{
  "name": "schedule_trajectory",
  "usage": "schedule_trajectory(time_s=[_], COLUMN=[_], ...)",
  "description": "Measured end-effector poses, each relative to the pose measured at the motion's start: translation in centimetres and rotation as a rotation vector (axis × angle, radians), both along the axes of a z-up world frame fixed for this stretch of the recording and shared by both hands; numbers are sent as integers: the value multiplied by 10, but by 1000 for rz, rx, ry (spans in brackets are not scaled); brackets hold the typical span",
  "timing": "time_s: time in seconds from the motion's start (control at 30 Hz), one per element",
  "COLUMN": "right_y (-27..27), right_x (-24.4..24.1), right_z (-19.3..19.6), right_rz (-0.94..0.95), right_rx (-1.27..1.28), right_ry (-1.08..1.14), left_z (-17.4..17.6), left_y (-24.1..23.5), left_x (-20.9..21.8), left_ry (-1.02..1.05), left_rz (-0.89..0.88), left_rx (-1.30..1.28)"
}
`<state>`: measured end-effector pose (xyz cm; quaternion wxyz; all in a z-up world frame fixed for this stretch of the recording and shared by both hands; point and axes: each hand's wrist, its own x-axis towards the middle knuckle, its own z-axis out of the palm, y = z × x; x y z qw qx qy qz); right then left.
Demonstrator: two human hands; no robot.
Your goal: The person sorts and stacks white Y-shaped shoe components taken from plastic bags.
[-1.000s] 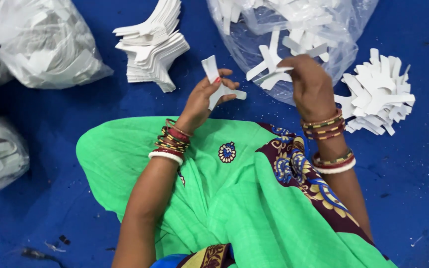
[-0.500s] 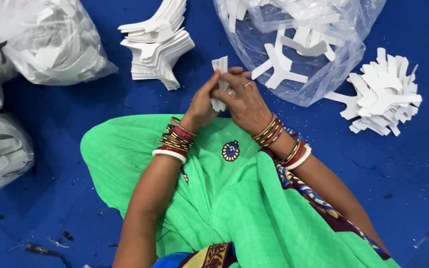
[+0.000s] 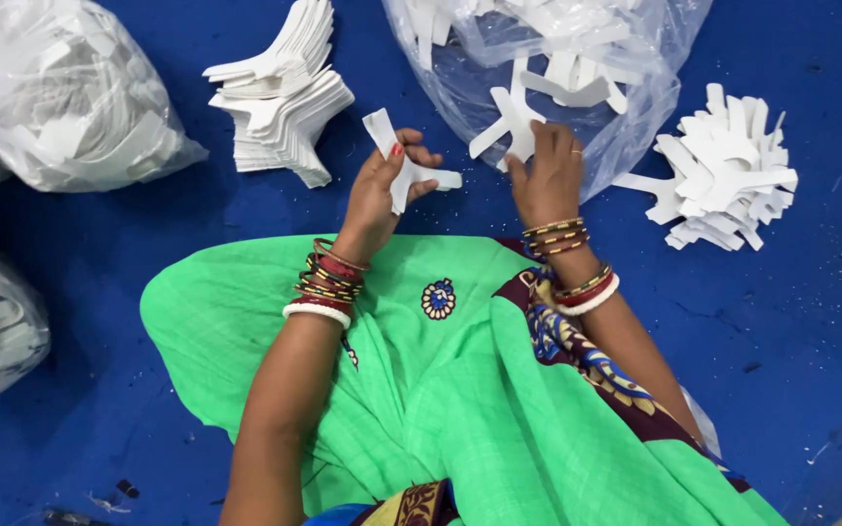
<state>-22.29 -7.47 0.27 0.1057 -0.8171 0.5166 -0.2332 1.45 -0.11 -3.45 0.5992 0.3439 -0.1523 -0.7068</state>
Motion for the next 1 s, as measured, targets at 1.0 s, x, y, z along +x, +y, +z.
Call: schedule_trajectory(time_s=[1.0], right_y=[-4], right_x=[-14], right_z=[-25], right_rz=[-28], right_rx=[55], right_ry=[107], left_z=[6], left_y=[3], left_x=[-4], left_ry=[-18], left_rz=[-55], left_rx=[0])
